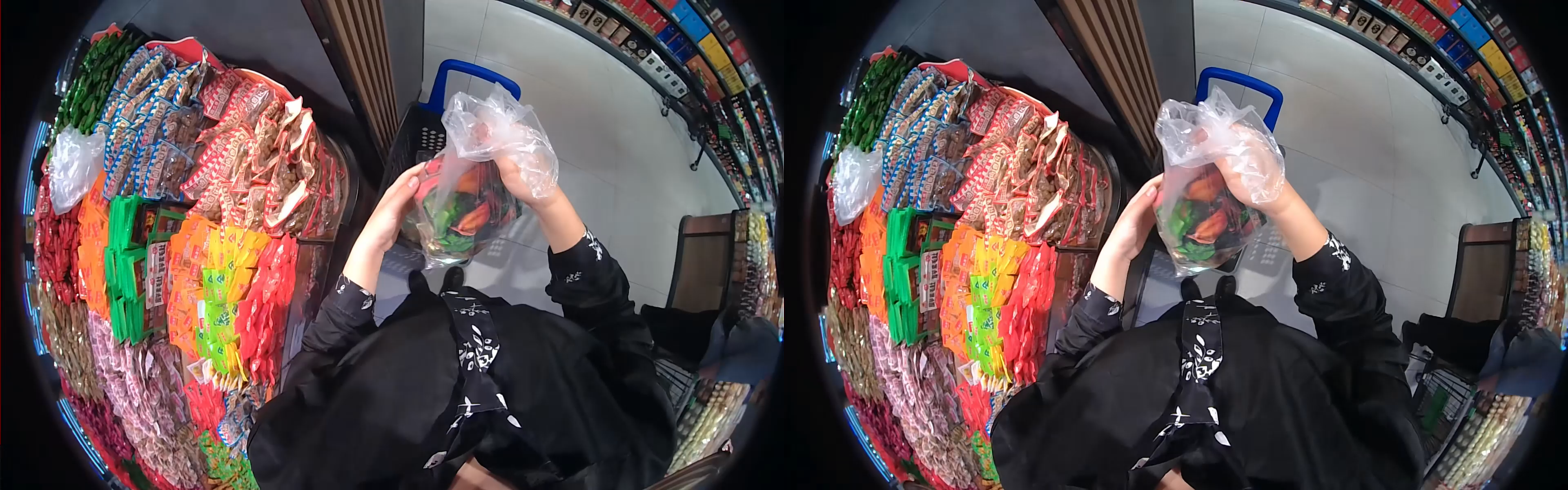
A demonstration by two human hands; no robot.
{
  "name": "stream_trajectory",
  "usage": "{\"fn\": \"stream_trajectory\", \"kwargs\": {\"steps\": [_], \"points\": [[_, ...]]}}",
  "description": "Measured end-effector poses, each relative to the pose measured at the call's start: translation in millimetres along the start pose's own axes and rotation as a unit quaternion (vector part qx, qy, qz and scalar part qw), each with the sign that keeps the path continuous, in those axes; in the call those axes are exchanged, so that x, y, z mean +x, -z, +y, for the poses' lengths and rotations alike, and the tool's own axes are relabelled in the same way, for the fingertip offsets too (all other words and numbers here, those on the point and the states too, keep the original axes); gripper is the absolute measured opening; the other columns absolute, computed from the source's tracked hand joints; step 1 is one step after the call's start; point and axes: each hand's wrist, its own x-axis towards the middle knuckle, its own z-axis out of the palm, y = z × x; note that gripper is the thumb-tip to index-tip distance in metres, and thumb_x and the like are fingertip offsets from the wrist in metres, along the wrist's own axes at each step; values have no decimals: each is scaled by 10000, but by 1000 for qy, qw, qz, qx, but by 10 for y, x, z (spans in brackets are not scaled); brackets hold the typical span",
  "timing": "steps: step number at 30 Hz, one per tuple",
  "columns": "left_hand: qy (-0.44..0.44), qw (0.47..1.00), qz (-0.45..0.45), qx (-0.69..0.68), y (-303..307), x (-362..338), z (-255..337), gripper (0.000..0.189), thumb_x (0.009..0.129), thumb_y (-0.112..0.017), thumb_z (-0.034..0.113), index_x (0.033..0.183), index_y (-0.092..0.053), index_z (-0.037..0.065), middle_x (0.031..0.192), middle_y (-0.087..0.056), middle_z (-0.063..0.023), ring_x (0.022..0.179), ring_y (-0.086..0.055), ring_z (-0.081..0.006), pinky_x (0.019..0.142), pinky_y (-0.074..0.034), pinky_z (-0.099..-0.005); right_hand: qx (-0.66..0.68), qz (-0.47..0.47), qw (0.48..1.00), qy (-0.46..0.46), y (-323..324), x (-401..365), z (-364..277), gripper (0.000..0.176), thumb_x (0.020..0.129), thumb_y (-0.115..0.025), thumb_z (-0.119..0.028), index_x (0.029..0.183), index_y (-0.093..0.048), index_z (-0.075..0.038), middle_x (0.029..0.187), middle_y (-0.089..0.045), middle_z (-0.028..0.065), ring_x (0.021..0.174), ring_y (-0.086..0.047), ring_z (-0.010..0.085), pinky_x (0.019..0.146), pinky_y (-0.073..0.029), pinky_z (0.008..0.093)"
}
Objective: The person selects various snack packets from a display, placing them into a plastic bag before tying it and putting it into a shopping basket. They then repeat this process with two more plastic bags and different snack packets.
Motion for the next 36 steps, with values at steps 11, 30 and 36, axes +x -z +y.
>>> {"fn": "stream_trajectory", "kwargs": {"steps": [11, 30, 36], "points": [[139, 864, 136, 465, 1232, 441, -1674, 267, 840, -570, 259, 1029, -617, 75, 900, -668, -161, 894, -650, -308, 772, -495, -371, 345, -46, 857, -381, -110, -362, 1008, 261, 826, -647, -169, 1029, -649, -6, 1025, -654, 65, 947, -599, 180, 833, -476, 334], [334, 551, -222, 732, 2005, 1200, -4540, 470, 785, -559, 125, 1241, -583, 232, 1206, -590, -166, 1118, -573, -326, 870, -495, -420, 200, -294, 901, -248, -1644, -1857, 3434, 290, 877, -589, -163, 1140, -612, -43, 1104, -623, 77, 1015, -580, 209, 934, -436, 334], [282, 508, -129, 803, 2496, 1306, -4511, 203, 836, -557, 148, 932, -723, 85, 1001, -687, -117, 948, -664, -259, 766, -539, -378, 276, -347, 860, -253, -2135, -2358, 4009, 255, 783, -546, -50, 1024, -629, -30, 962, -652, 130, 876, -616, 277, 787, -492, 369]]}}
